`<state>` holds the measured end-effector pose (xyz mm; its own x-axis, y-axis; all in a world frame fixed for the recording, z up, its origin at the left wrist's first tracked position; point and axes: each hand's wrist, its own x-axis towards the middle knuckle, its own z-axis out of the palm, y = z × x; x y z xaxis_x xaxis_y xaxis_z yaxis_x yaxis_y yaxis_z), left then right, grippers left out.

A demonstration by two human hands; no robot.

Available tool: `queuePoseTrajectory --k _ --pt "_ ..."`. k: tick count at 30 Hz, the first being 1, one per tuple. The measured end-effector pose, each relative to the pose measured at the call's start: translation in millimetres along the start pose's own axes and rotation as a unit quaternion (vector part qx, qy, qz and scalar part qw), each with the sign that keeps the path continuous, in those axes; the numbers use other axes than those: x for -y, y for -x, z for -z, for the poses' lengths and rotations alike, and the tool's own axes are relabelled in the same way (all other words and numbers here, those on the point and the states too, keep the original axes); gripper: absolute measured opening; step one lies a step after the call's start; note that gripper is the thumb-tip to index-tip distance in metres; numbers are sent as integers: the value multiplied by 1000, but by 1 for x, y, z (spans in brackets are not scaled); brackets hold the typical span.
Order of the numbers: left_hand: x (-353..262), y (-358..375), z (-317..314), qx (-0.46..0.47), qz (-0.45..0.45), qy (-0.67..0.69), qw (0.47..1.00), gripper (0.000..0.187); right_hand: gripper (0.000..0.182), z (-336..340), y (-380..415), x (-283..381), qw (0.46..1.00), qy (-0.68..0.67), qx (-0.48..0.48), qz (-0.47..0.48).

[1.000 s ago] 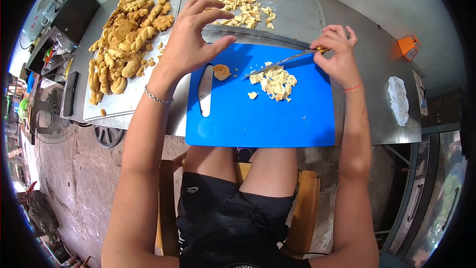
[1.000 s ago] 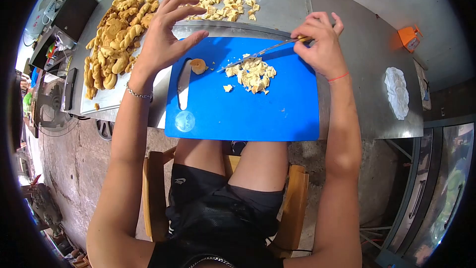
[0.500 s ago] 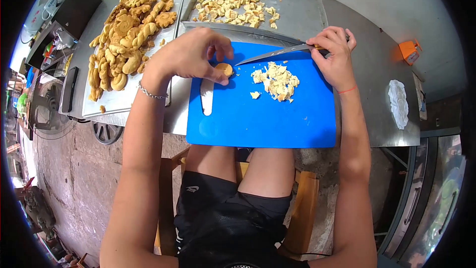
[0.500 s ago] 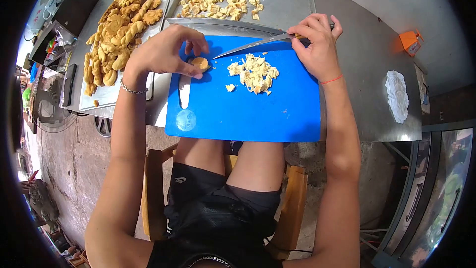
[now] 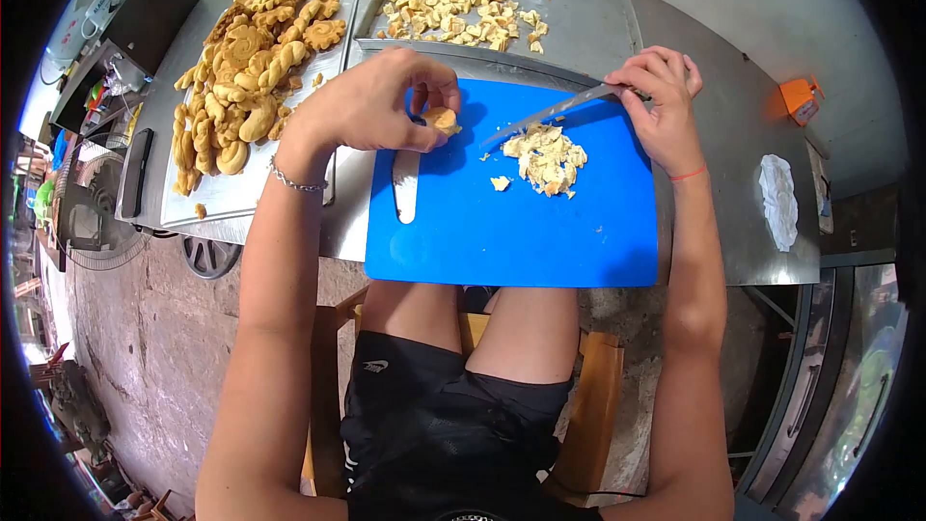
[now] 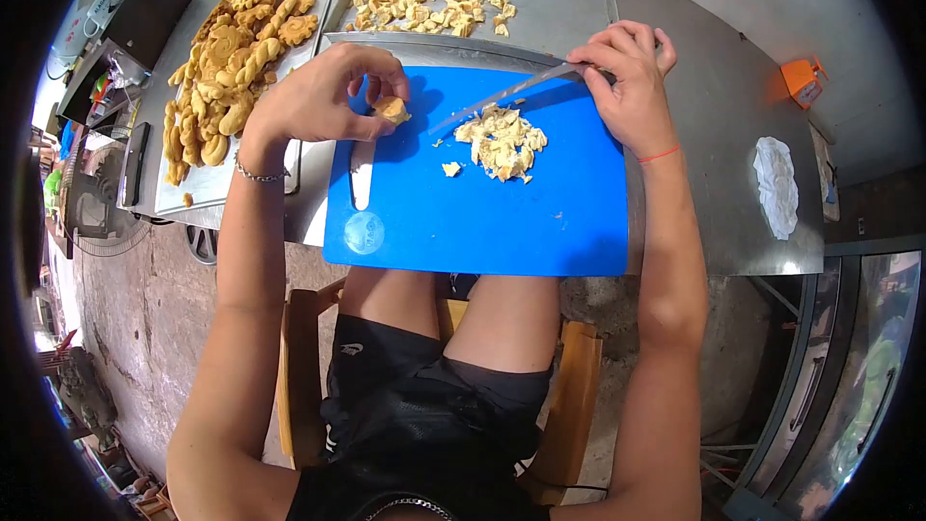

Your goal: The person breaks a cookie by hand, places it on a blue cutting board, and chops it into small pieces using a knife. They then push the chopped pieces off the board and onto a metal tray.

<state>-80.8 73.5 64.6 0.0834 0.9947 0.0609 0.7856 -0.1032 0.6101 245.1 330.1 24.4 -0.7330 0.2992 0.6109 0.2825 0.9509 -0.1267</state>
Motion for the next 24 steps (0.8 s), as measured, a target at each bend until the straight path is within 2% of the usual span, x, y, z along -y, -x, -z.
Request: queuePoseTrajectory --k 4,10,13,19,23,24 --pt "-3 -2 -5 9 -3 10 1000 36 14 -4 -1 3 1000 7 -30 -8" --pt "2 -4 -6 -36 -18 -40 998 42 13 -12 3 4 999 34 7 -1" --pt "0 -3 -4 -28 -17 -38 999 41 12 -6 5 -2 999 14 50 3" --pt "-6 -4 -14 3 -61 11 998 38 12 21 3 -30 999 38 -16 -28" --pt "-12 -7 -18 58 -113 61 990 31 14 24 7 -33 997 27 -3 -68" --pt "-15 -5 -19 66 -100 74 990 28 14 23 7 -32 997 22 8 -76"
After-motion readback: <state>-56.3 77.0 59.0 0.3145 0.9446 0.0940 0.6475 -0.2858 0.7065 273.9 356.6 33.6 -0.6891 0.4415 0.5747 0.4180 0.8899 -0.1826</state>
